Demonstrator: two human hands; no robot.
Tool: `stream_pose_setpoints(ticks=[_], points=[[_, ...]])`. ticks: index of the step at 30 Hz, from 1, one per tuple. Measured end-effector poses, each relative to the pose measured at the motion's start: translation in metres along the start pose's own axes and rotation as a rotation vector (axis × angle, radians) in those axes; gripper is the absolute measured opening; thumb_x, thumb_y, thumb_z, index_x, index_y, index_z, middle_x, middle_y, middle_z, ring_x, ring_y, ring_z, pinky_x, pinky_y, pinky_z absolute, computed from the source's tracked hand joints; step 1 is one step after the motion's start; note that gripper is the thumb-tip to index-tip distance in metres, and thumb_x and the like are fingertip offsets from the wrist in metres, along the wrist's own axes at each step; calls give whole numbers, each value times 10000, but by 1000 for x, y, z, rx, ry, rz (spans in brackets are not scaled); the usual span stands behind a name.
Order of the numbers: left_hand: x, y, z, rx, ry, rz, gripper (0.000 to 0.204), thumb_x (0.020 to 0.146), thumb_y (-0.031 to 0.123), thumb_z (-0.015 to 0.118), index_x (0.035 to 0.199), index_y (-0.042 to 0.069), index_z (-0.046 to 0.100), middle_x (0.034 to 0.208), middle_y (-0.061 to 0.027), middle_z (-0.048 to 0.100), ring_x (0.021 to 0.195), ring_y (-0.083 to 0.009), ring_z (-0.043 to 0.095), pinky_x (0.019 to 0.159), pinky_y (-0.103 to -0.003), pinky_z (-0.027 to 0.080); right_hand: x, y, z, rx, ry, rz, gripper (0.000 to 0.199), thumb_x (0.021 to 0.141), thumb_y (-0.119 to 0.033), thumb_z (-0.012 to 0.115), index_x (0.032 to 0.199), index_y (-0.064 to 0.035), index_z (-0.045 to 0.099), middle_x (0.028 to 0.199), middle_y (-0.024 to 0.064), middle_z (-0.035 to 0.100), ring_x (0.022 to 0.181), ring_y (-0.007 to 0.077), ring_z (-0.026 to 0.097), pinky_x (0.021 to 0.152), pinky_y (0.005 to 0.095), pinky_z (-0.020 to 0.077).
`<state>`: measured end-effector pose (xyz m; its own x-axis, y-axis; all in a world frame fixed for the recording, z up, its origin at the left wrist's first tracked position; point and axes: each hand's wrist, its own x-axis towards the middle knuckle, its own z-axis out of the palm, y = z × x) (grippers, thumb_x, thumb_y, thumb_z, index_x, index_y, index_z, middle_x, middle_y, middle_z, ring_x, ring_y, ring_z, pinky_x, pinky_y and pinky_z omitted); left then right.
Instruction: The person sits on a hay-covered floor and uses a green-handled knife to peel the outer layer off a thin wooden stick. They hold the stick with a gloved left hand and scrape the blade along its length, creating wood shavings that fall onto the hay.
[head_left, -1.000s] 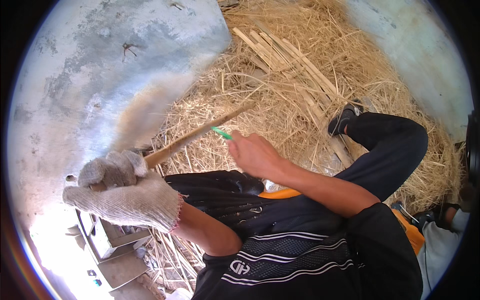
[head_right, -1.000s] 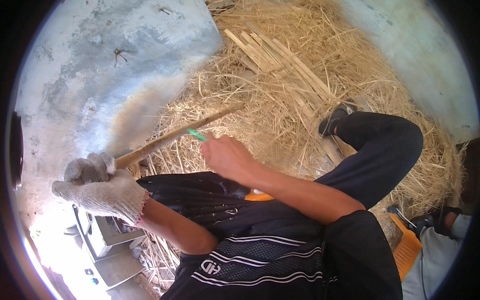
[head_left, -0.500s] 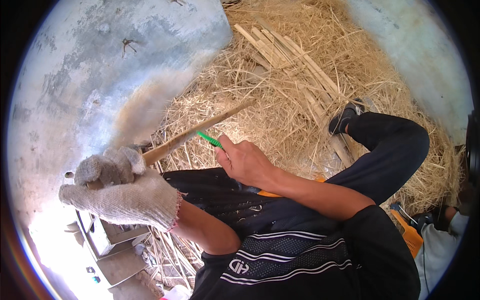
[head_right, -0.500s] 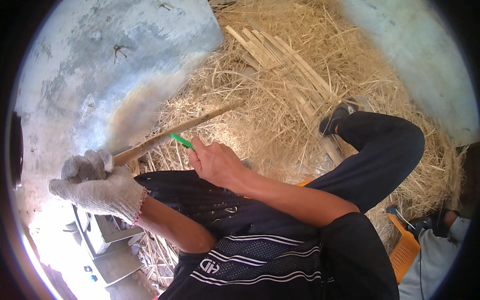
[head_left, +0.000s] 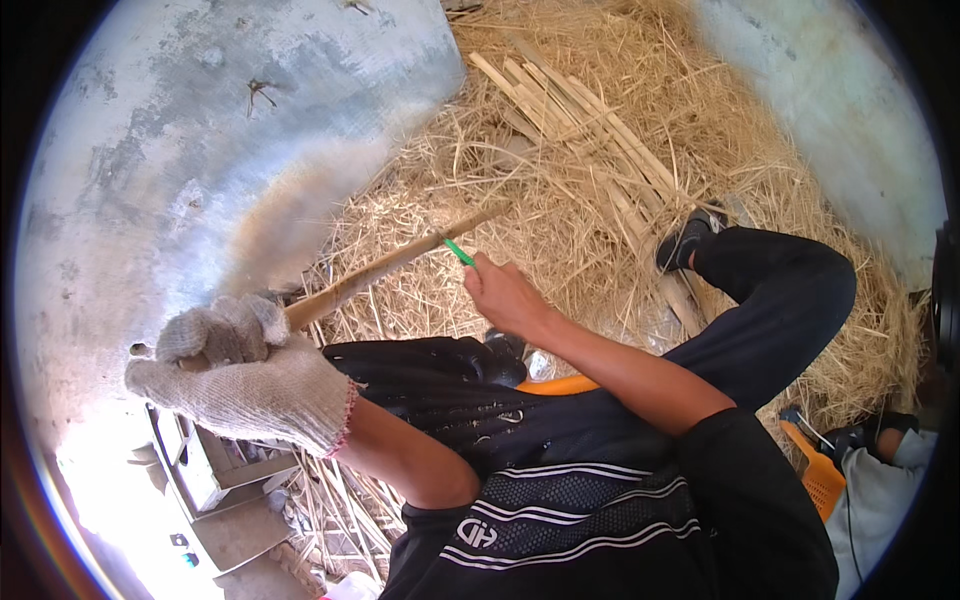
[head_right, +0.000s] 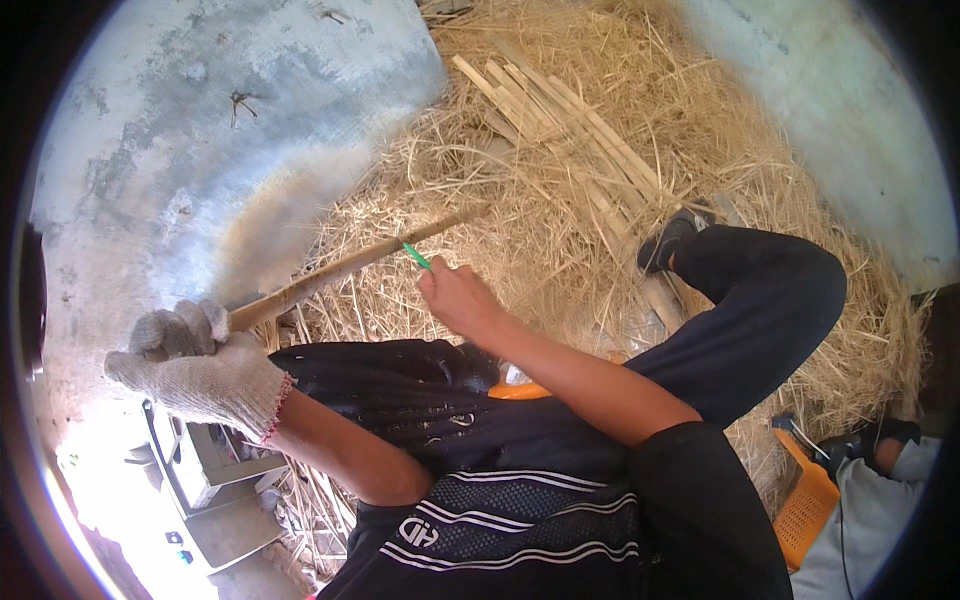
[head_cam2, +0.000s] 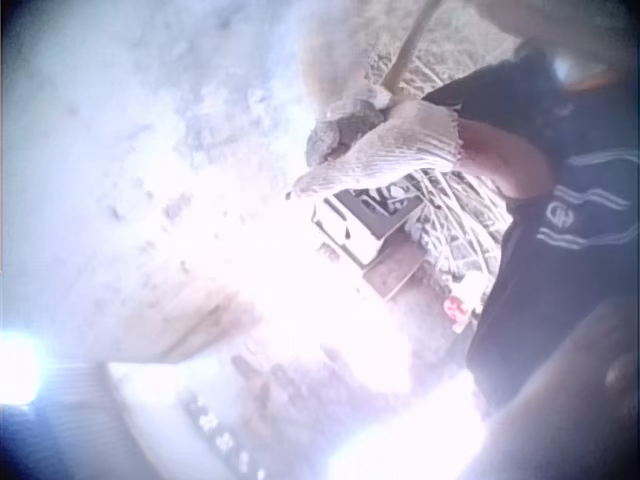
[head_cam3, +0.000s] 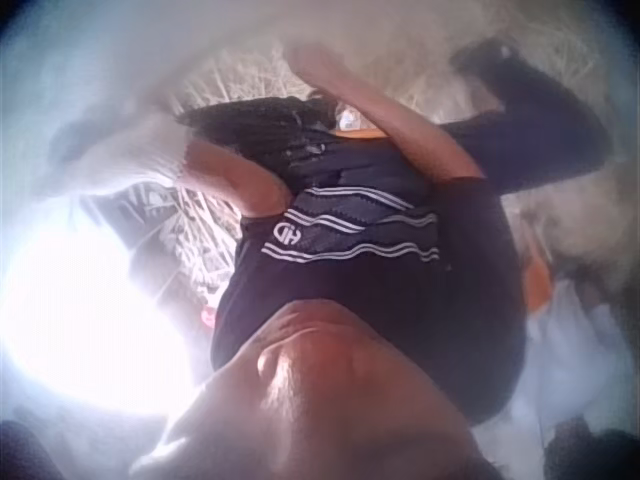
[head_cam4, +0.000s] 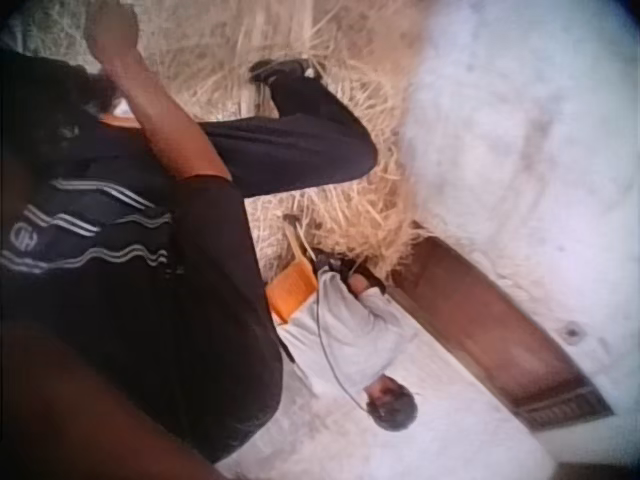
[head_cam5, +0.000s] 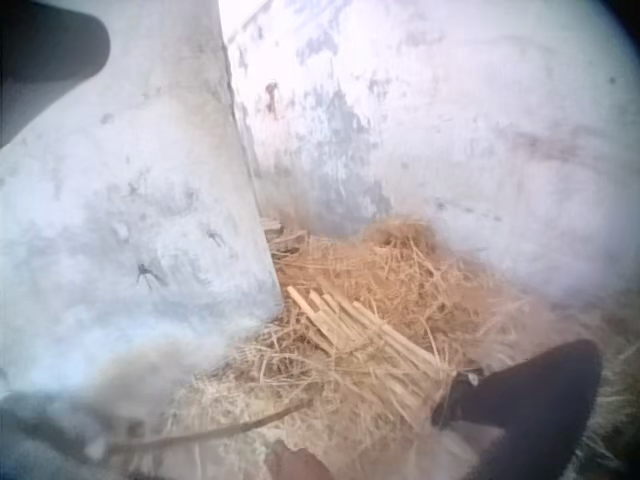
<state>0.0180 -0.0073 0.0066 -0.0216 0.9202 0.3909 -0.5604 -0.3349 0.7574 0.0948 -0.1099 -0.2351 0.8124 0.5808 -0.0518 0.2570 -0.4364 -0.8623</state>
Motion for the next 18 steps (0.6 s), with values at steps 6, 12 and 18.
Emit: stream_pose_setpoints(ticks=[6, 12, 18], points=[[3, -2, -8, -18, -13, 43, 510, 1018, 458, 398, 653, 106, 459, 509, 35, 304, 426, -69, 284, 366, -243, 226, -3, -19, -25, -96, -146, 6, 334, 980, -269, 409, 999, 44, 524, 650, 245, 600, 602, 427, 612, 592, 528, 493], [2, -3, -3, -17, -36, 25, 518, 1022, 467, 387, 664, 105, 480, 518, 36, 301, 431, -69, 294, 364, -235, 229, 15, 47, -5, -324, -29, -17, 330, 953, -259, 442, 1032, 35, 570, 715, 240, 633, 660, 434, 633, 633, 505, 538], [-1, 1, -3, 9, -106, 53, 591, 1022, 529, 339, 574, 151, 412, 450, 58, 270, 361, -52, 242, 315, -227, 257, 18, 24, 0, -223, -30, -14, 364, 974, -299, 409, 1084, 28, 523, 695, 284, 617, 670, 439, 642, 644, 526, 530]])
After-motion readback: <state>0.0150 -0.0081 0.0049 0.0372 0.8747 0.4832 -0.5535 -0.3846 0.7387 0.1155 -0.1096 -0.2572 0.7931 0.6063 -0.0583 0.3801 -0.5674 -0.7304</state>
